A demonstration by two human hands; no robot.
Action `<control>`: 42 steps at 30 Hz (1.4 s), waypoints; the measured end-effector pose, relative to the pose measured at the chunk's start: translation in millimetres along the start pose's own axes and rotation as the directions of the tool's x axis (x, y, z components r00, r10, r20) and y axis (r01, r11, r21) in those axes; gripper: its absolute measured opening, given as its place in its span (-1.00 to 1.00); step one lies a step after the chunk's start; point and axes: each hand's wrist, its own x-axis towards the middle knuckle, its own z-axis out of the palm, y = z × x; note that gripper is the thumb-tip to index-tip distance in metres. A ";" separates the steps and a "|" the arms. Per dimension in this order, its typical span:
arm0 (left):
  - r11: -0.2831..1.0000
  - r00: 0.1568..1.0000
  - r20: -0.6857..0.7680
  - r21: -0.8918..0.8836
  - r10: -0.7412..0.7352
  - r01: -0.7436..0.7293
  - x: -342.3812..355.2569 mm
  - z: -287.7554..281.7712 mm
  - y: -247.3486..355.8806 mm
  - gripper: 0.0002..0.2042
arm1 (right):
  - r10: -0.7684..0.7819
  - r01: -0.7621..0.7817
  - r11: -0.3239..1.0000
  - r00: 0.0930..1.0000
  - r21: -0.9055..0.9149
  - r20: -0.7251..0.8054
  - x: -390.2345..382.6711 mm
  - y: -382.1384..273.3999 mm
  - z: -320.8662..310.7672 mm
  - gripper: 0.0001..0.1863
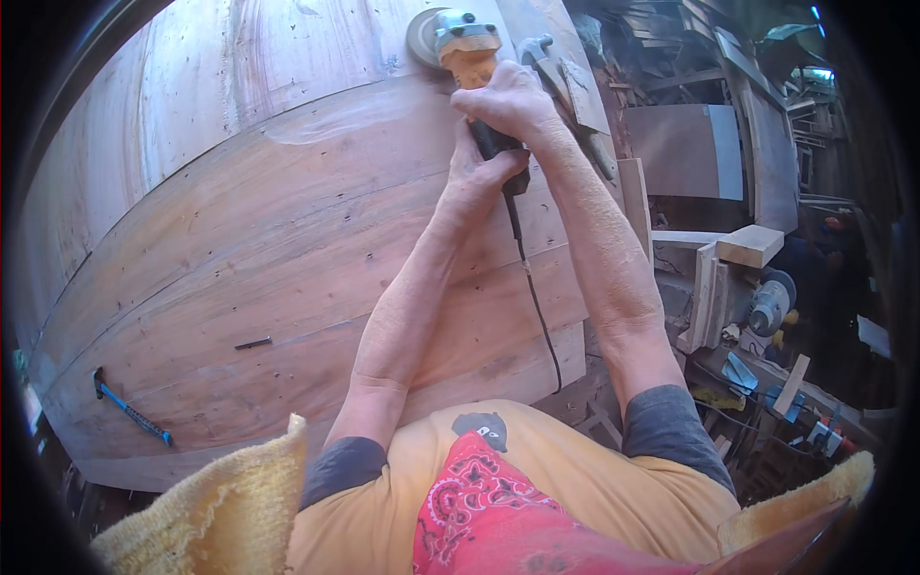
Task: The person hammers nails into a large wooden board and then uses a power sander to smooth the surface of the wood.
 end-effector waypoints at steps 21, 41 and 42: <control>0.973 0.995 0.018 0.210 -0.099 0.093 33.1 36.0 -30.7 -0.28 | 0.096 -0.089 0.991 0.993 0.098 -0.068 7.3 66.3 -23.6 -0.40; 0.980 0.997 -0.014 0.181 -0.079 0.081 36.0 43.1 -32.6 -0.27 | 0.107 -0.101 0.993 0.987 0.053 -0.120 15.6 75.4 -22.9 -0.38; 0.983 0.998 -0.027 0.170 -0.064 0.068 33.3 39.4 -30.3 -0.28 | 0.112 -0.108 0.993 0.988 0.040 -0.105 14.9 68.3 -22.6 -0.38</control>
